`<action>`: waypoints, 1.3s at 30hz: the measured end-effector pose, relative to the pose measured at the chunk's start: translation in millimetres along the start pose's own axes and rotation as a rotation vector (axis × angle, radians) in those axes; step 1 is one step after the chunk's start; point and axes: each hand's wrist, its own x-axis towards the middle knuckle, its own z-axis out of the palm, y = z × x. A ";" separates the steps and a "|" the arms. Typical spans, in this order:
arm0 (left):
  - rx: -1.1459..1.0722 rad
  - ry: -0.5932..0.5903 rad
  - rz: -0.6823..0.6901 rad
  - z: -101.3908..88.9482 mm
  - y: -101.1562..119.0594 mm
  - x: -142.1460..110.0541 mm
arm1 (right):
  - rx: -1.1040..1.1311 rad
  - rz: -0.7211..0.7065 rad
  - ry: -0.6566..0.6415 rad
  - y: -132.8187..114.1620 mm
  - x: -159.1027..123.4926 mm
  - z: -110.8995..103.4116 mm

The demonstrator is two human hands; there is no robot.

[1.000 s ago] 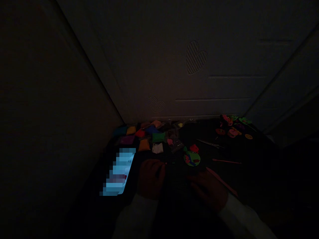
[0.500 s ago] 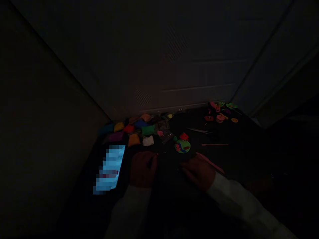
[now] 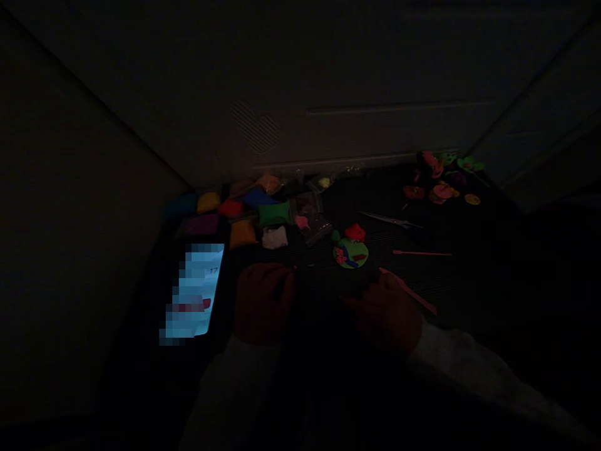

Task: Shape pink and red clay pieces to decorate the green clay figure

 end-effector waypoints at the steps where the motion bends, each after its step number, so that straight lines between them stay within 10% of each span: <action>1: -0.002 -0.008 -0.002 -0.5 0.5 0.0 | 0.002 -0.001 0.001 0.6 -0.1 0.1; 39: 0.002 0.088 -0.012 1.8 5.1 -1.6 | -0.046 -0.131 -0.087 2.1 -1.7 1.8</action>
